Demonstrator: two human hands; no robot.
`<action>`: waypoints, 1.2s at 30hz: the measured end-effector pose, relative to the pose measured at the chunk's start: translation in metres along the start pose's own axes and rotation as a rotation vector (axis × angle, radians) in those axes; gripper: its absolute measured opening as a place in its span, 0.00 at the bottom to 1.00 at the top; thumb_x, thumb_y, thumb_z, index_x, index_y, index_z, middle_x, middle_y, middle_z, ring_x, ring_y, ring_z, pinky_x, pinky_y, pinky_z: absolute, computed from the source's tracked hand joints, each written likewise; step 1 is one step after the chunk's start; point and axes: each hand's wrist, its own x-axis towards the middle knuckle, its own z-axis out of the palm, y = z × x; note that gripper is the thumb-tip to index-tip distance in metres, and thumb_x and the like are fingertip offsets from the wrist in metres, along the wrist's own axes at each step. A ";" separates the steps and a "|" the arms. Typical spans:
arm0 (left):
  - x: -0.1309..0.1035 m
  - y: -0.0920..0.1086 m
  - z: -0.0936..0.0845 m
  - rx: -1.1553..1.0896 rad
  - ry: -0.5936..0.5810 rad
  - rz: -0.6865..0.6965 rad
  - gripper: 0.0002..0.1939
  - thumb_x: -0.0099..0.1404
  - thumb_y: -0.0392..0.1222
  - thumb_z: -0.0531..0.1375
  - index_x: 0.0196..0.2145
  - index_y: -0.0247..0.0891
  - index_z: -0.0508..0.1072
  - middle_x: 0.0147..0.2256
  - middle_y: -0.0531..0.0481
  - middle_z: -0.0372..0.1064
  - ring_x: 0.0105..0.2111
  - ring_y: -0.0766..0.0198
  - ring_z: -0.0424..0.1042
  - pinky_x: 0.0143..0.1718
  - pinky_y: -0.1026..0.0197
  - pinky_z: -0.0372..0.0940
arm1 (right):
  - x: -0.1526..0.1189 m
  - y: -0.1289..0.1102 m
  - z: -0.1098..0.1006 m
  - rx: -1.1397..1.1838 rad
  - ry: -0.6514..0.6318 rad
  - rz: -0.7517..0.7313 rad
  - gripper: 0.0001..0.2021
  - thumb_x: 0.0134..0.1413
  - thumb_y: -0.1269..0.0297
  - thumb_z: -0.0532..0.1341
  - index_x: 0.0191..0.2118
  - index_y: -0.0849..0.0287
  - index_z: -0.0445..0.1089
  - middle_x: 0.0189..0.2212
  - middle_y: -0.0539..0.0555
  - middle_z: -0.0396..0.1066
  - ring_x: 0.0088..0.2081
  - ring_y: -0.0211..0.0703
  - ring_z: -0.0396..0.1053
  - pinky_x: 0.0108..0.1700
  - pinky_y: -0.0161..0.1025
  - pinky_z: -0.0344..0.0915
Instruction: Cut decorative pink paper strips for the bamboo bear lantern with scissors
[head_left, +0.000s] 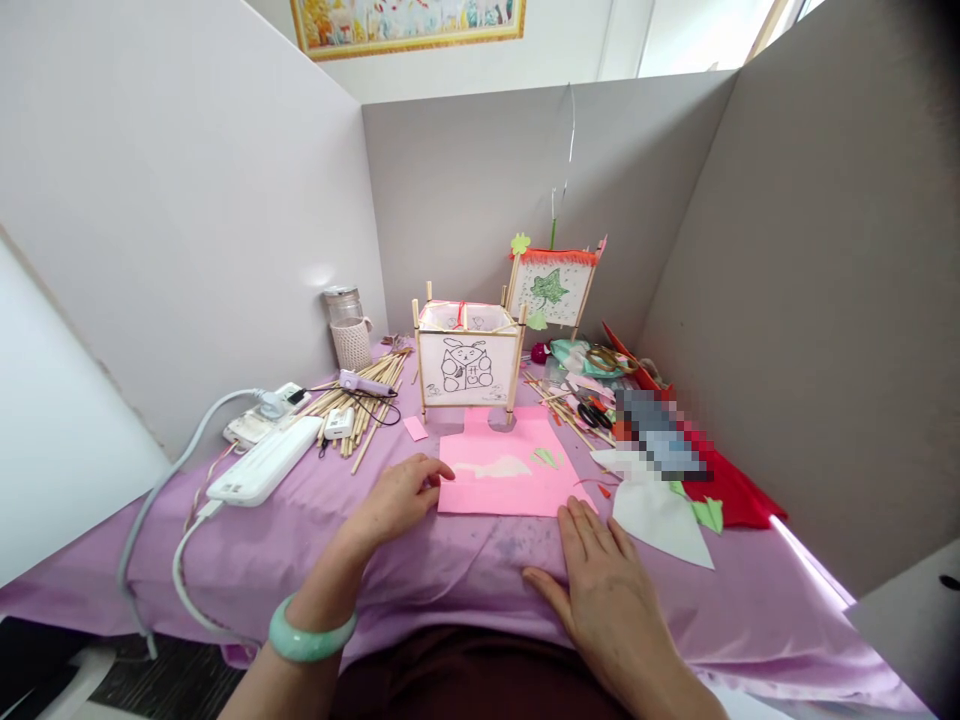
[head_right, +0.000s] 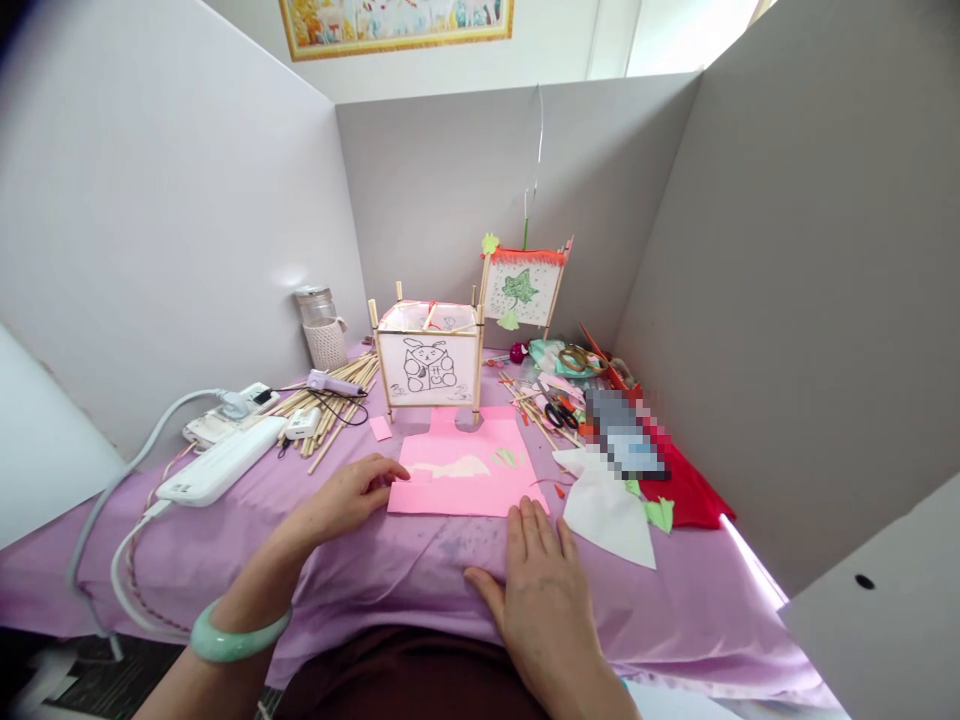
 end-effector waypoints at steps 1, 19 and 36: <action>0.001 0.000 -0.001 -0.003 -0.004 -0.008 0.15 0.56 0.34 0.52 0.40 0.41 0.73 0.35 0.50 0.68 0.31 0.65 0.65 0.34 0.63 0.60 | 0.000 0.000 0.000 0.000 -0.003 0.000 0.39 0.55 0.39 0.46 0.53 0.77 0.63 0.53 0.71 0.61 0.55 0.61 0.58 0.55 0.56 0.50; 0.063 0.010 -0.016 0.173 -0.342 0.106 0.09 0.49 0.36 0.59 0.31 0.37 0.74 0.30 0.50 0.71 0.30 0.64 0.68 0.27 0.67 0.58 | -0.001 0.001 0.001 0.004 0.031 -0.010 0.39 0.56 0.40 0.44 0.52 0.76 0.64 0.53 0.72 0.61 0.55 0.61 0.57 0.54 0.55 0.51; 0.066 0.015 -0.019 0.171 -0.386 0.340 0.11 0.55 0.34 0.59 0.37 0.40 0.75 0.32 0.50 0.64 0.30 0.67 0.64 0.31 0.67 0.58 | -0.002 0.000 0.001 -0.017 0.009 0.002 0.38 0.55 0.40 0.47 0.53 0.76 0.63 0.54 0.70 0.60 0.56 0.60 0.57 0.55 0.54 0.51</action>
